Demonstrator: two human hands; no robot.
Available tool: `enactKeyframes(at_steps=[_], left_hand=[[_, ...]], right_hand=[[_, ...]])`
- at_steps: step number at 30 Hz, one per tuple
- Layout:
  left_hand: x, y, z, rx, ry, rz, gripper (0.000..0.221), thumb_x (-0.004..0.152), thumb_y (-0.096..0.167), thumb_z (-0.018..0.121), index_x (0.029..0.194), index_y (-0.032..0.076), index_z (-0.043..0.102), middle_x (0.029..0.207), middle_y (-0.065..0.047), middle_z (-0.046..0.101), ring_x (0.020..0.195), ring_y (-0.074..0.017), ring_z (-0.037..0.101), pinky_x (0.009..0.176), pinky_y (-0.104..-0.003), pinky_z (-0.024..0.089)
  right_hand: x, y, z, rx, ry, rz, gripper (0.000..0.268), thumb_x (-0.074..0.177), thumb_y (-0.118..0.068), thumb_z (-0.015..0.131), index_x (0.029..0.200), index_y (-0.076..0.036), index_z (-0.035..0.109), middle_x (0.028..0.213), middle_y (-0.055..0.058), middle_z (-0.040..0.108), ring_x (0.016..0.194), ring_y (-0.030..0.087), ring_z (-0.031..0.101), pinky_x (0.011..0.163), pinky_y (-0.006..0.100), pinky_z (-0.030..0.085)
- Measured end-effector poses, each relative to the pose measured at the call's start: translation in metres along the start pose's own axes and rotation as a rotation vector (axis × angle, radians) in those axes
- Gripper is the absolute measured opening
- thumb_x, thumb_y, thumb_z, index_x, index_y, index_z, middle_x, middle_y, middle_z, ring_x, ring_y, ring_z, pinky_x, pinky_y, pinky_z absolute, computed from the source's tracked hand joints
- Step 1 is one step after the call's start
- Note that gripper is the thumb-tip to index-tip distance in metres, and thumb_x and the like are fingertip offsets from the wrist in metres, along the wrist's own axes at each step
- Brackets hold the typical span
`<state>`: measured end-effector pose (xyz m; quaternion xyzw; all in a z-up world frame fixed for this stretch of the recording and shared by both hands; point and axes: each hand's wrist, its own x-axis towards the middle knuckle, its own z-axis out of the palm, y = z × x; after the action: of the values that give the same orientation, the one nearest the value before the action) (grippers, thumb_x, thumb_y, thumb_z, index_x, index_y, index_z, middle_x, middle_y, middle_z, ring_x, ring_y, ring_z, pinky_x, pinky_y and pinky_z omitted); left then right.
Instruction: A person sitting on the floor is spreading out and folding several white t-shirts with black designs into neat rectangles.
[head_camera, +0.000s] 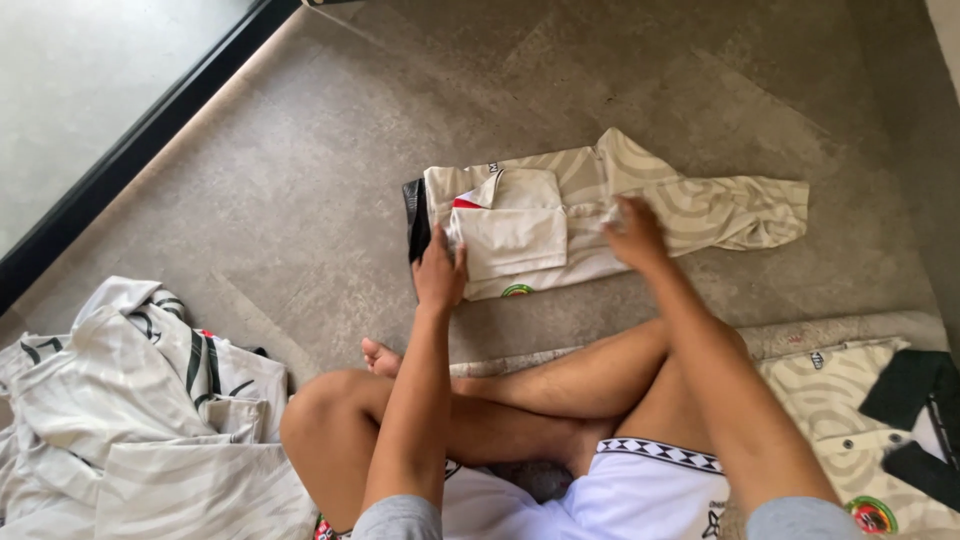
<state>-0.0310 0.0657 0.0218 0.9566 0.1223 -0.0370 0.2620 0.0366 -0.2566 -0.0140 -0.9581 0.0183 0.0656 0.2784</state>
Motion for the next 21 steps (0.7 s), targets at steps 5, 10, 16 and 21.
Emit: enactKeyframes(at_steps=[5,10,16,21], left_hand=[[0.049,-0.056,0.003,0.207,0.154,-0.141,0.061,0.089,0.046,0.045,0.137,0.009,0.036,0.126,-0.011,0.056,0.115,-0.0224,0.054,0.102,-0.053,0.027],[0.068,-0.079,-0.007,0.399,0.297,-0.281,0.067,0.086,0.053,0.052,0.132,0.005,0.043,0.126,-0.015,0.054,0.12,-0.0261,0.048,0.104,-0.058,0.018],[0.044,0.011,0.009,0.25,0.389,0.023,0.065,0.077,0.036,0.064,0.133,0.008,0.044,0.132,-0.02,0.041,0.127,-0.0353,0.037,0.101,-0.062,0.025],[0.026,0.03,0.043,0.222,0.057,0.244,0.059,0.079,0.037,0.061,0.133,0.019,0.044,0.141,-0.008,0.037,0.134,-0.0281,0.029,0.106,-0.057,0.02]], right_hand=[[0.029,0.134,-0.015,-0.044,0.326,0.248,0.05,0.08,-0.033,0.062,0.126,-0.014,0.052,0.117,0.013,0.05,0.109,0.036,0.05,0.084,0.057,0.041],[0.012,0.213,-0.005,0.139,0.375,0.707,0.065,0.083,-0.058,0.059,0.132,-0.019,0.044,0.116,0.016,0.046,0.11,0.039,0.049,0.085,0.057,0.039],[0.013,0.167,-0.02,0.276,0.282,0.563,0.055,0.086,-0.038,0.06,0.125,0.0,0.051,0.11,0.026,0.053,0.106,0.044,0.052,0.083,0.057,0.041],[0.024,0.131,-0.016,0.361,0.219,0.443,0.038,0.076,-0.024,0.066,0.11,-0.008,0.063,0.103,0.018,0.061,0.098,0.031,0.058,0.075,0.043,0.049]])
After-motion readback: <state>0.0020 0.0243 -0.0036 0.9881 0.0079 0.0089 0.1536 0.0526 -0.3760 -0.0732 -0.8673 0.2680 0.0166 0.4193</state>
